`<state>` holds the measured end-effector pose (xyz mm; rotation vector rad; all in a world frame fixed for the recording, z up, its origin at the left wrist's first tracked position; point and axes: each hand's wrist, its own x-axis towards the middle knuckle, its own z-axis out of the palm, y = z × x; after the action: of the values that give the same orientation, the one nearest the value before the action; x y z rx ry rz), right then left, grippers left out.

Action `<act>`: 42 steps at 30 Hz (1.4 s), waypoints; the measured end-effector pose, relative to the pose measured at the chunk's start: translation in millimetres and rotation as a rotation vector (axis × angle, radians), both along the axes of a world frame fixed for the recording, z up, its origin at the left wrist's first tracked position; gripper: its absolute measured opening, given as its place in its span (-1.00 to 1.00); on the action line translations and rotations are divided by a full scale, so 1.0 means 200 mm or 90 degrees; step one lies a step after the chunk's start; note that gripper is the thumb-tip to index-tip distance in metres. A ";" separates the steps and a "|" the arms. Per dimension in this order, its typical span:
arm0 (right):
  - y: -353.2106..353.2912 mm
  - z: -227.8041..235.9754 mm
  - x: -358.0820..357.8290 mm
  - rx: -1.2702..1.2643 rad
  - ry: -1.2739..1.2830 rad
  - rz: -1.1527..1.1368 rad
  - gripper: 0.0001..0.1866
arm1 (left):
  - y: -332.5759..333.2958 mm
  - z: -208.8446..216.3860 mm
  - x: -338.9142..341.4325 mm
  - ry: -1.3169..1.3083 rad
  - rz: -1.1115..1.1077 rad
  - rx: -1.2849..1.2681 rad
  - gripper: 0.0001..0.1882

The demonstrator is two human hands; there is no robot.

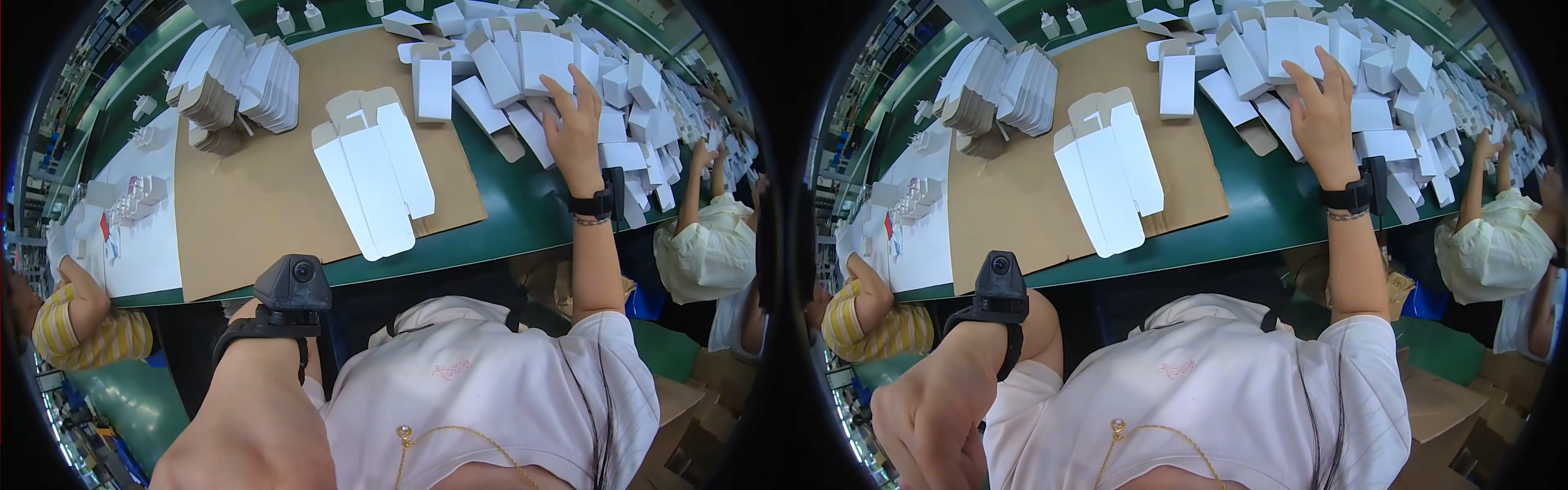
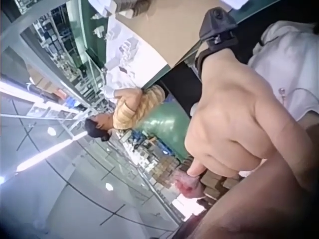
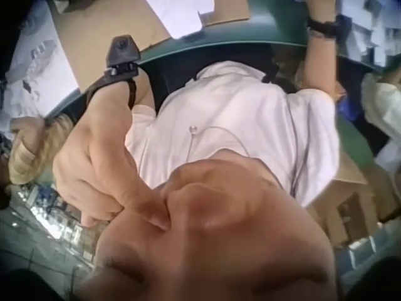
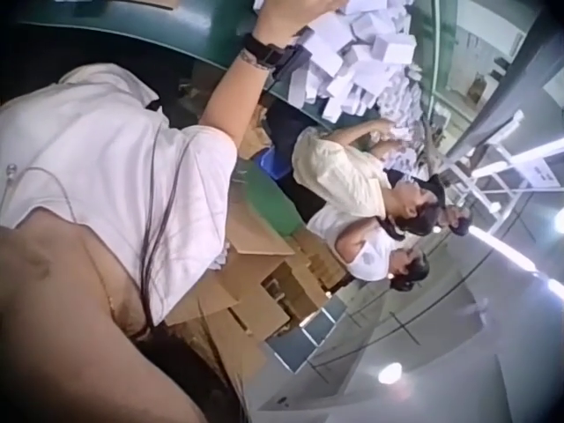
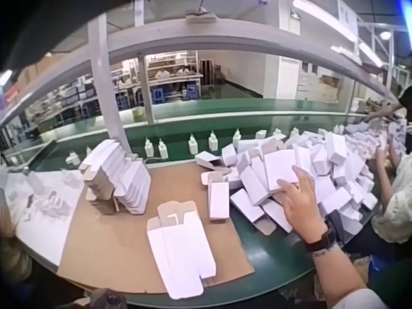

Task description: The person folds white boxes by hand and places them into a pile before gathering a stack of flat boxes, wrapping a plastic band around them, and tossing the bundle into a cardboard box.

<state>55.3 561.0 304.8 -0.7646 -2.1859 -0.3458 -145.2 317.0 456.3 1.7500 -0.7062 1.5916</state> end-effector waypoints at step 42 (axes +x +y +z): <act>-0.26 0.27 -0.61 -0.337 0.206 0.383 -0.58 | 0.43 -0.54 -0.32 0.368 1.007 -0.599 -0.76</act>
<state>-67.1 508.1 359.0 -0.3556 -2.0818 0.6378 -208.3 403.3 348.2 1.7040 1.8258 1.5036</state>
